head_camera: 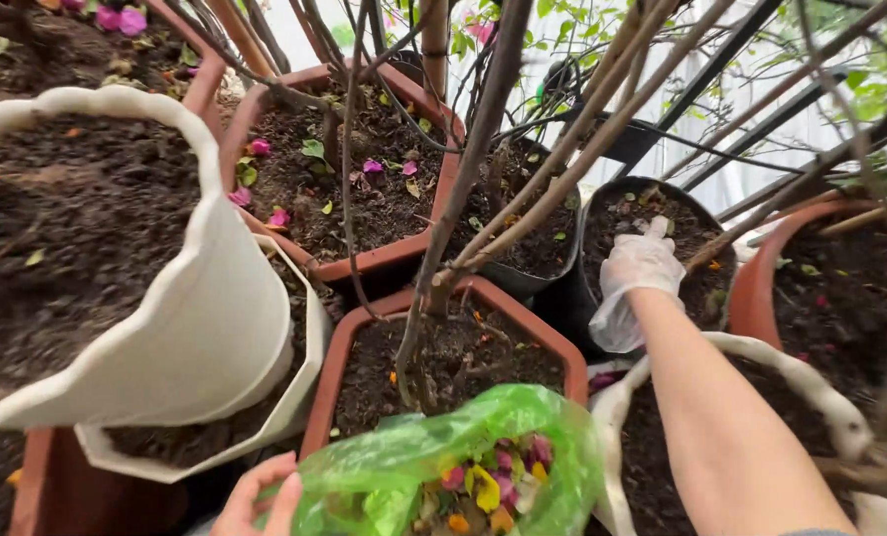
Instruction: Picking up fallen petals and debris from potted plants and putting them into a plastic bag
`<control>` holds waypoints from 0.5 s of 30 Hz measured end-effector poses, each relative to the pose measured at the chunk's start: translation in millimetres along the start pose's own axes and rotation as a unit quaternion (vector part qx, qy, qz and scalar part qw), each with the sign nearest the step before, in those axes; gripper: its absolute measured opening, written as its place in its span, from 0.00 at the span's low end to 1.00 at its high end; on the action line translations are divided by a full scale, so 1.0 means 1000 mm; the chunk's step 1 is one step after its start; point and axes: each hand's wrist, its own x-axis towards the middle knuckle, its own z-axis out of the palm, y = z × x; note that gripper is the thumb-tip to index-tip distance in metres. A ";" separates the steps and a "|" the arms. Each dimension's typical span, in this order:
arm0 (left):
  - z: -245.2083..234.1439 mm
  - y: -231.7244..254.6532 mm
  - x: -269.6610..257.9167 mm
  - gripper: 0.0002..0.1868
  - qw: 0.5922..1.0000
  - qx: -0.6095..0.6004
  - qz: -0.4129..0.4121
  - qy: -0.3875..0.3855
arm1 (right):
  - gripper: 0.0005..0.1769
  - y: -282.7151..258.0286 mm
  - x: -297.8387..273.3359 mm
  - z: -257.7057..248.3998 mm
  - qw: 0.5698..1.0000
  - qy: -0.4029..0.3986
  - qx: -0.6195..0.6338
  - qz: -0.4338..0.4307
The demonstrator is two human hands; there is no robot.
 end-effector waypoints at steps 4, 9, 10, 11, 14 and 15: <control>0.016 -0.082 0.041 0.08 0.991 0.017 0.133 -0.031 | 0.35 0.000 0.042 0.013 0.996 -0.091 0.014 0.000; 0.008 -0.069 0.036 0.09 0.988 0.139 0.027 -0.068 | 0.25 0.023 0.100 0.066 0.917 -0.036 -0.349 -0.192; 0.010 -0.071 0.035 0.09 0.989 0.122 0.031 -0.072 | 0.21 0.026 0.086 0.058 0.902 -0.030 -0.390 -0.184; 0.010 -0.072 0.034 0.09 0.991 0.104 0.036 -0.076 | 0.17 0.028 0.071 0.050 0.885 -0.023 -0.431 -0.174; 0.009 -0.061 0.020 0.07 0.991 0.029 0.118 -0.048 | 0.18 0.026 0.013 0.028 0.826 -0.002 -0.542 -0.153; 0.006 -0.051 0.017 0.07 0.991 0.029 0.117 -0.051 | 0.18 0.022 -0.006 0.018 0.826 -0.005 -0.544 -0.152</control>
